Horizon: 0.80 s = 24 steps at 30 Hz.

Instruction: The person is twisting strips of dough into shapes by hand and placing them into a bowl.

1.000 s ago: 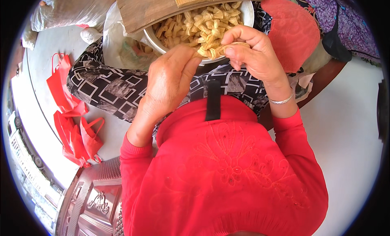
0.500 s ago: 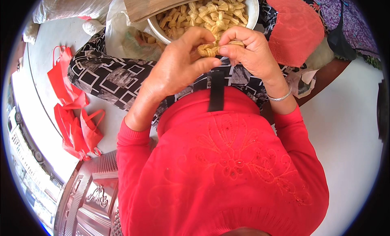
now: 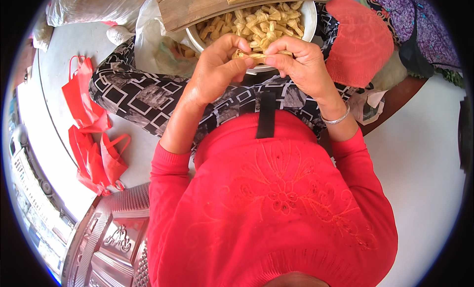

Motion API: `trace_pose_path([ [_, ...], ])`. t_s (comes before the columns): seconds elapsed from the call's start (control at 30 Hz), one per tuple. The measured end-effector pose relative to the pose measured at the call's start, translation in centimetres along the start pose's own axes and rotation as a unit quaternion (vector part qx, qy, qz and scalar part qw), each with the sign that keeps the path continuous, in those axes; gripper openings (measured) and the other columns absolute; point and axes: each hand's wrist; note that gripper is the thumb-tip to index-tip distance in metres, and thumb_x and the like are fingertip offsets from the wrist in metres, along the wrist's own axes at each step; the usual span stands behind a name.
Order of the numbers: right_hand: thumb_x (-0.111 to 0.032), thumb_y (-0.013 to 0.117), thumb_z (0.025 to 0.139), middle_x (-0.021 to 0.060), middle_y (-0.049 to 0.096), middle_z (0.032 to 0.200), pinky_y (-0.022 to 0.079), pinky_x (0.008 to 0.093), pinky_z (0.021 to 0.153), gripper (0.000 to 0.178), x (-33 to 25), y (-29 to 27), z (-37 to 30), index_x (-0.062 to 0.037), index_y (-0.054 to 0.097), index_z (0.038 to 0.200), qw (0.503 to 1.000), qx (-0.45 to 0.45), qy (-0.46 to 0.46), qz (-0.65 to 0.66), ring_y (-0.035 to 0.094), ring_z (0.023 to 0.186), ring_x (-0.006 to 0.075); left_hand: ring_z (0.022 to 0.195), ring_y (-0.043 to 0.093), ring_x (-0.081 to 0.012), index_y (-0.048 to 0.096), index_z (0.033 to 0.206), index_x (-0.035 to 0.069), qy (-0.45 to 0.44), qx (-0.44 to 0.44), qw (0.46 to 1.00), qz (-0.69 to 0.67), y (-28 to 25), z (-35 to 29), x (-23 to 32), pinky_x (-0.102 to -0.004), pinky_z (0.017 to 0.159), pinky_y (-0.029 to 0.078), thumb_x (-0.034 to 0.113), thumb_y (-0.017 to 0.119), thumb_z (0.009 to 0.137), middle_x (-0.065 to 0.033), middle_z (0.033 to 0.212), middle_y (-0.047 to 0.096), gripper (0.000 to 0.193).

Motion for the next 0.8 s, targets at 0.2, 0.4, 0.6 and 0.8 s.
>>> trace_pose_path([
  [0.2,-0.009,0.063,0.092,-0.0032,0.058,0.071,0.042,0.0189,0.050,0.009,0.0,-0.7,1.6,-0.0008,0.065,0.096,0.998,0.060,-0.012,-0.018,0.049,0.057,0.0024,0.062,0.046,-0.0050,0.056,0.108,0.005,-0.017,-0.014,1.000,0.013,-0.8,1.9,-0.1,-0.0192,0.055,0.035,0.014,0.061,0.093,-0.0013,0.081,0.059,0.018],
  [0.4,-0.006,0.064,0.090,-0.0049,0.052,0.064,0.033,0.0187,0.046,0.005,0.5,-0.2,1.3,-0.0011,0.066,0.090,0.997,0.061,-0.029,0.026,0.043,0.053,0.0012,0.058,0.040,-0.0039,0.057,0.101,0.005,0.000,-0.004,0.999,-0.045,-1.8,1.8,-0.3,-0.0186,0.050,0.029,0.008,0.061,0.093,0.0004,0.079,0.057,0.010],
  [0.6,-0.006,0.063,0.092,0.0000,0.060,0.071,0.042,0.0187,0.049,0.010,1.0,-0.2,2.4,0.0008,0.068,0.097,0.997,0.064,-0.042,0.026,0.049,0.055,0.0035,0.061,0.041,-0.0038,0.058,0.104,0.005,0.025,0.022,0.999,0.029,-2.0,2.5,-0.2,-0.0188,0.055,0.032,0.011,0.059,0.094,0.0006,0.083,0.059,0.011],
  [0.8,-0.009,0.058,0.095,0.0017,0.062,0.074,0.045,0.0188,0.052,0.013,-0.5,-1.4,8.0,0.0007,0.065,0.101,0.993,0.096,-0.060,-0.014,0.052,0.058,0.0040,0.062,0.040,-0.0035,0.059,0.104,0.006,0.060,0.070,0.991,0.093,-3.3,6.7,2.3,-0.0184,0.055,0.032,0.017,0.060,0.093,0.0041,0.079,0.054,0.016],
])
Point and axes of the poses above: each hand's wrist, its own z-axis towards the middle knuckle, its own y-axis out of the palm, x = y × z
